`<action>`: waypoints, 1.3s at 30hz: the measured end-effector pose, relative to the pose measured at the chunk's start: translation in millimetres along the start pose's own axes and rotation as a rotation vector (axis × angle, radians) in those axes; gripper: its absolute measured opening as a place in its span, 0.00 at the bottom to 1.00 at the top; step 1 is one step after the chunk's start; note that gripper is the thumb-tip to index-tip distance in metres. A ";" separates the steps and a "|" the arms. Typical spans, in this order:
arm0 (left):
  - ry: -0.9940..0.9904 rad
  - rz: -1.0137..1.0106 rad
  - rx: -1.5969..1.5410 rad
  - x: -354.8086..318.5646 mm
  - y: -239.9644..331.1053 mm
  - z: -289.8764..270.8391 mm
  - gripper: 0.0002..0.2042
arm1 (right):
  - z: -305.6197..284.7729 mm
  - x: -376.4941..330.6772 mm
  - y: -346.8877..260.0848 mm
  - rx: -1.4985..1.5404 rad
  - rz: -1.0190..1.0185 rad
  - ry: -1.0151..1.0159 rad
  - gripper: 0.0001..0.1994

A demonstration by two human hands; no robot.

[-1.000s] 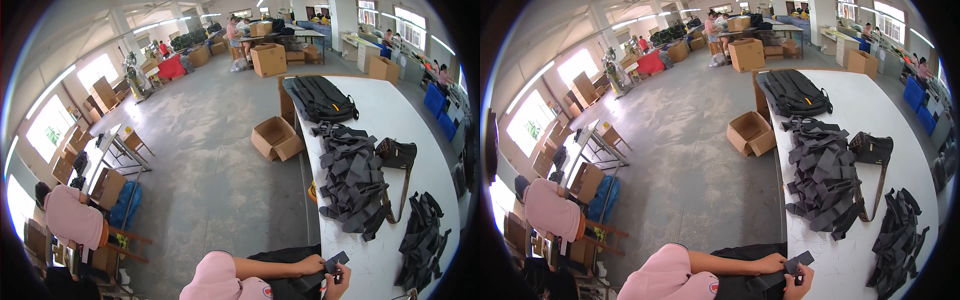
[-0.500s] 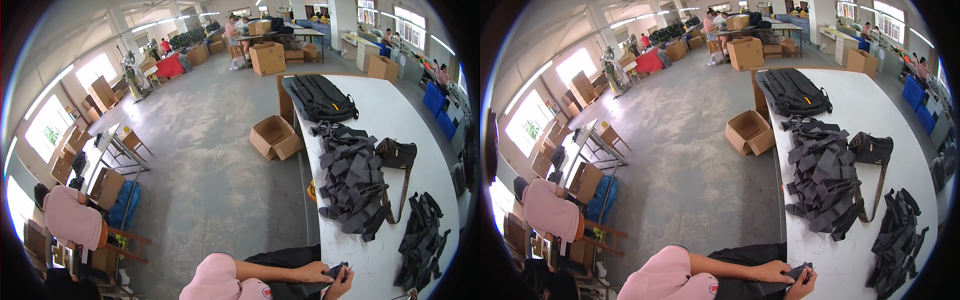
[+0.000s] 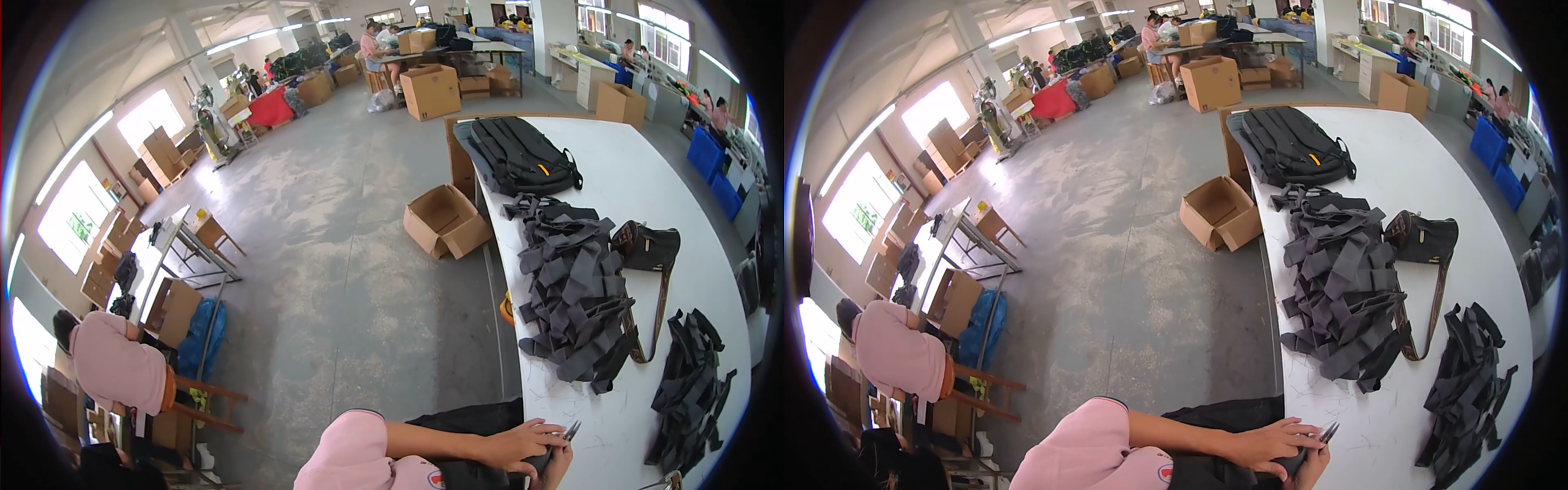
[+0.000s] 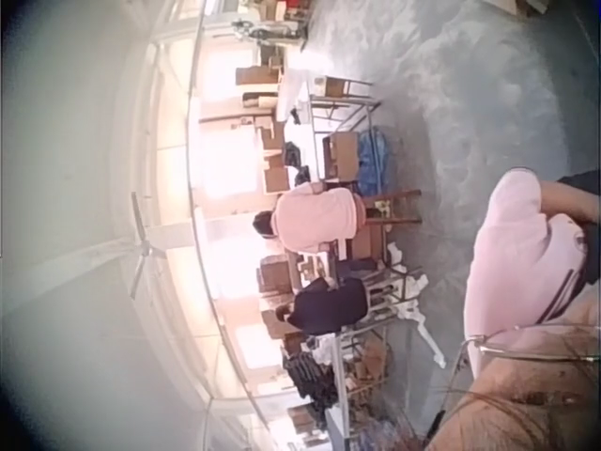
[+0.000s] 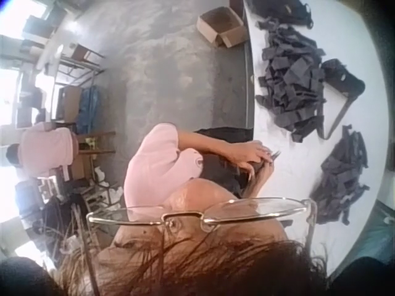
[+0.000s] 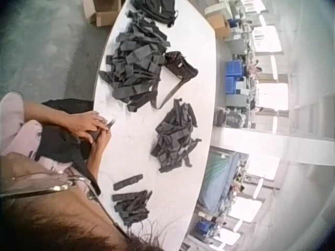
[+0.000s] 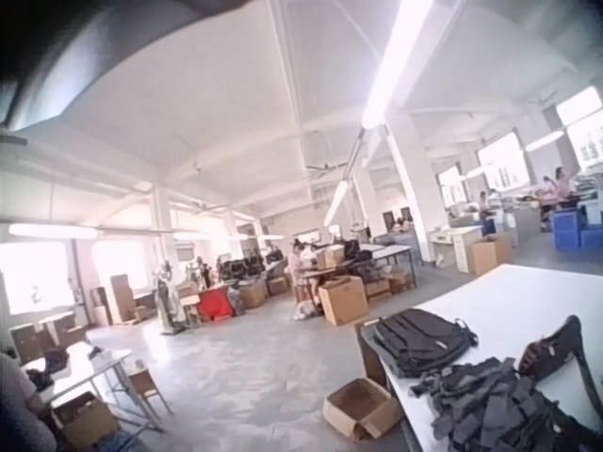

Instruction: The recorder uses scissors to trim excess threads and fabric from black components, likely straps for bags or sports equipment.

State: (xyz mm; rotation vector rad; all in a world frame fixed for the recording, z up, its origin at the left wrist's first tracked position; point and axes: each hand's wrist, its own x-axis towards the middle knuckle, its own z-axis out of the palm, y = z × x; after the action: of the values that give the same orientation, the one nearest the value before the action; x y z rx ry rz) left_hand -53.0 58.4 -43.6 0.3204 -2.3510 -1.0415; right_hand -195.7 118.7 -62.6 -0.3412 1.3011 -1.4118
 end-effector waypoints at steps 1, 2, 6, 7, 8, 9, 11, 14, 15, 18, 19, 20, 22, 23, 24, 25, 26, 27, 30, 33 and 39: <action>-0.027 0.002 0.033 -1.6 -4.0 1.3 0.22 | -1.3 6.7 5.3 -0.003 0.006 -0.038 0.15; -0.027 0.004 0.031 -4.3 -6.2 4.0 0.22 | -7.3 5.5 7.2 -0.004 0.005 -0.036 0.15; 0.064 -0.221 -0.187 -11.2 -20.1 6.3 0.21 | -17.1 -13.3 4.8 -0.060 -0.032 0.066 0.13; 0.046 -0.164 -0.173 -9.7 -24.0 2.5 0.21 | -15.9 -18.5 13.0 -0.093 -0.230 0.178 0.13; 0.023 -0.104 -0.170 -6.9 -27.8 0.7 0.22 | -13.9 -26.3 19.2 -0.137 -0.425 0.300 0.12; 0.040 -0.096 -0.208 -3.8 -24.9 -6.2 0.21 | -2.8 -34.4 10.3 -0.408 -0.498 0.214 0.12; 0.073 -0.132 -0.215 0.8 -11.9 -25.0 0.19 | 25.2 -26.0 4.5 -0.590 -0.745 0.131 0.07; 0.034 -0.167 -0.157 4.4 -19.9 -39.8 0.16 | 25.2 0.8 -5.1 -0.263 -0.409 0.228 0.11; 0.019 -0.229 -0.206 8.5 -18.7 -41.5 0.16 | 25.8 -4.1 -15.5 -0.234 -0.456 0.282 0.09; -0.017 -0.255 -0.266 19.3 -24.4 -43.7 0.13 | 16.4 -28.9 -27.4 -0.504 -0.624 0.286 0.04; -0.005 -0.292 -0.369 20.2 -24.6 -33.6 0.14 | 9.2 -34.3 -23.2 -0.535 -0.588 0.225 0.08; 0.011 -0.332 -0.467 20.6 -24.0 -24.2 0.14 | 8.8 -32.8 -17.5 -0.391 -0.579 0.228 0.09; 0.003 -0.369 -0.567 21.6 -21.0 -18.7 0.15 | 2.7 -46.0 -22.7 -0.552 -0.441 0.271 0.11; 0.010 -0.406 -0.652 22.6 -19.7 -18.1 0.15 | -2.4 -47.5 -24.3 -0.552 -0.437 0.280 0.11; 0.001 -0.408 -0.657 22.3 -18.4 -16.6 0.15 | -8.6 -50.8 -25.2 -0.681 -0.549 0.281 0.12; 0.018 -0.428 -0.694 22.2 -17.6 -16.0 0.15 | -12.0 -52.6 -25.9 -0.811 -0.661 0.279 0.13; 0.035 -0.448 -0.729 22.1 -17.4 -16.0 0.15 | -12.8 -52.9 -26.9 -0.810 -0.657 0.286 0.13; 0.030 -0.448 -0.732 22.2 -17.0 -15.2 0.15 | -14.8 -52.9 -28.9 -0.853 -0.697 0.277 0.13; 0.039 -0.466 -0.770 22.8 -15.4 -14.1 0.16 | -16.0 -56.9 -33.1 -0.918 -0.718 0.257 0.14; 0.054 -0.518 -0.860 25.2 -14.2 -13.6 0.16 | -16.8 -54.3 -31.0 -0.963 -0.743 0.259 0.14; 0.045 -0.502 -0.795 28.3 -15.9 -15.7 0.16 | -12.0 -53.5 -32.3 -1.022 -0.806 0.315 0.14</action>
State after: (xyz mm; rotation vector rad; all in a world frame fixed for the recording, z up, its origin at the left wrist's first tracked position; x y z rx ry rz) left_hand -67.5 26.3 -35.8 0.6152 -1.6523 -2.0604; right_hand -204.2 161.4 -16.3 -1.5018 2.2444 -1.3240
